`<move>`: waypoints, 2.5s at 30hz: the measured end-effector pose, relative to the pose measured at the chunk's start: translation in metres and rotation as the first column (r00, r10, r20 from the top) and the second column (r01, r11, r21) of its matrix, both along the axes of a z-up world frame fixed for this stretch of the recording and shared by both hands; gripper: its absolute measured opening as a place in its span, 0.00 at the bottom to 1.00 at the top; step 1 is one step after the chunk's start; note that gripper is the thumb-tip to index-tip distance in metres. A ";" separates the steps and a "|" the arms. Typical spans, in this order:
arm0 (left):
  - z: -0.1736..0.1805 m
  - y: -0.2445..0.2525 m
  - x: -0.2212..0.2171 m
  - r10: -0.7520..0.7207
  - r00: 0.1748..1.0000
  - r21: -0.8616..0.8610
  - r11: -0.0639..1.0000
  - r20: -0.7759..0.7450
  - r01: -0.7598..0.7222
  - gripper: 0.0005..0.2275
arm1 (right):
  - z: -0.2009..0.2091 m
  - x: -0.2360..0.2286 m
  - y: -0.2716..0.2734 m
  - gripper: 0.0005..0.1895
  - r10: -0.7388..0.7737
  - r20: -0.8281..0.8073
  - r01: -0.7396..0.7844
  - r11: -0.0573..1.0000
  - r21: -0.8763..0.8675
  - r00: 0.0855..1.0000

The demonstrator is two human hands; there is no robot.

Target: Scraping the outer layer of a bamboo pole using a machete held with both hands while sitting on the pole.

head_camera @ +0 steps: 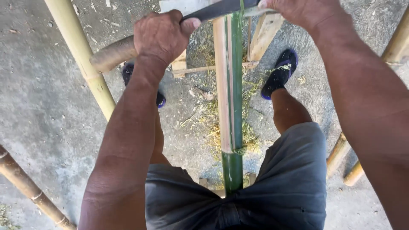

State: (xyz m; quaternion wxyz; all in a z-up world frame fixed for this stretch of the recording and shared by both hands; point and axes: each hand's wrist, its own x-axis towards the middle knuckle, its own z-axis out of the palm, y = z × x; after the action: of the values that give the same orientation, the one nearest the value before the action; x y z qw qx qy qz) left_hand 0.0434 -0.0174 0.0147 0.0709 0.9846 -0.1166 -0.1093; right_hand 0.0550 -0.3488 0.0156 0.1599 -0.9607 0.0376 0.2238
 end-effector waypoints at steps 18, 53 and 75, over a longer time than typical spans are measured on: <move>0.012 0.002 -0.208 0.016 0.952 -0.007 1.000 -0.307 -0.019 0.29 | -0.008 -0.198 -0.002 0.24 0.355 0.453 -0.341 0.933 -0.115 0.818; 0.021 0.012 -0.301 -0.064 0.924 -0.014 0.998 -0.378 0.063 0.27 | 0.014 -0.304 0.012 0.30 0.370 0.311 -0.366 0.928 -0.075 0.875; 0.066 -0.001 -0.270 0.074 0.773 0.064 0.997 -0.630 -0.044 0.25 | 0.029 -0.248 0.017 0.17 0.422 -0.057 -0.424 0.905 -0.034 0.905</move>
State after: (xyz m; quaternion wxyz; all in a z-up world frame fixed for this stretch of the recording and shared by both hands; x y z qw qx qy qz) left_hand -0.2262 -0.0184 0.0805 0.0868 0.8953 -0.0525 -0.4337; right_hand -0.1931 -0.3315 0.0444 0.0845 -0.9437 -0.1628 0.2755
